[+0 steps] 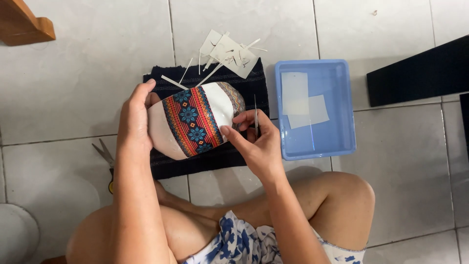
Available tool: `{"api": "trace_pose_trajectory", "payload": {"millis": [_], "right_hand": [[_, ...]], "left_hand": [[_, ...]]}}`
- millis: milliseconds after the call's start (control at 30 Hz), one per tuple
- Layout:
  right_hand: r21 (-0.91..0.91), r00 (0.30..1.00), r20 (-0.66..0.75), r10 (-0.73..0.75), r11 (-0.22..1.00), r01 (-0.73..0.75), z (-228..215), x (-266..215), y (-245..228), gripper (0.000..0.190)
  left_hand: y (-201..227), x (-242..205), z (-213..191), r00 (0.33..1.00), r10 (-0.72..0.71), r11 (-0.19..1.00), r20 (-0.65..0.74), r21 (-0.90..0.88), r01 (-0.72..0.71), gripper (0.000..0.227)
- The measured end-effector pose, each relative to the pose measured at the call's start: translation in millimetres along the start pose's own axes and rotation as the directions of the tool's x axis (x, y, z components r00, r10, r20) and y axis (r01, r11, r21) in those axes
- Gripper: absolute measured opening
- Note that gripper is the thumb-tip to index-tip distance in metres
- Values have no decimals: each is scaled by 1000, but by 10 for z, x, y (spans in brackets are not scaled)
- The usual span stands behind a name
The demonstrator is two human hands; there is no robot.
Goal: Cutting patterned paper strips with scissors and applying them to a white bowl for decoration.
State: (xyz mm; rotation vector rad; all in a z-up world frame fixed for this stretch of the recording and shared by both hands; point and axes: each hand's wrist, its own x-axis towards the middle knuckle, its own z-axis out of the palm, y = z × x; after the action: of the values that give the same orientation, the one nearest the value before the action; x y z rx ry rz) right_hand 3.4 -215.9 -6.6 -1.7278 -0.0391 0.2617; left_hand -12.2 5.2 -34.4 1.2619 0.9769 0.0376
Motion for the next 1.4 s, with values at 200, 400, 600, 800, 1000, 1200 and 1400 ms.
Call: {"api": "trace_pose_trajectory", "payload": {"millis": [200, 400, 600, 800, 1000, 1200, 1400], "right_hand": [[31, 1000, -14, -21, 999, 21, 21, -36, 24, 34], [77, 1000, -23, 0, 997, 1, 2, -54, -26, 25], [238, 970, -163, 180, 961, -138, -143, -213, 106, 15], [426, 916, -128, 381, 855, -296, -65, -609, 119, 27], [546, 931, 105, 349, 762, -347, -18, -922, 323, 40], [691, 915, 76, 397, 641, -336, -39, -970, 144, 49], [741, 861, 144, 487, 524, -420, -352, -660, 1148, 41]], "left_hand": [[44, -62, 31, 1000, 0, 1000, -29, 4, 0, 39], [32, -40, 19, 1000, -1, 1000, -20, -5, 1, 40], [-4, 19, 8, 1000, -21, 1000, -15, -19, 20, 40], [-63, 51, 50, 999, -34, 997, -8, -76, 33, 36], [68, -310, 215, 978, -27, 982, 208, -180, 65, 23], [165, -951, 391, 882, 55, 669, 467, 639, -380, 59], [-455, -1155, 836, 587, 578, 291, 567, 528, -798, 41]]}}
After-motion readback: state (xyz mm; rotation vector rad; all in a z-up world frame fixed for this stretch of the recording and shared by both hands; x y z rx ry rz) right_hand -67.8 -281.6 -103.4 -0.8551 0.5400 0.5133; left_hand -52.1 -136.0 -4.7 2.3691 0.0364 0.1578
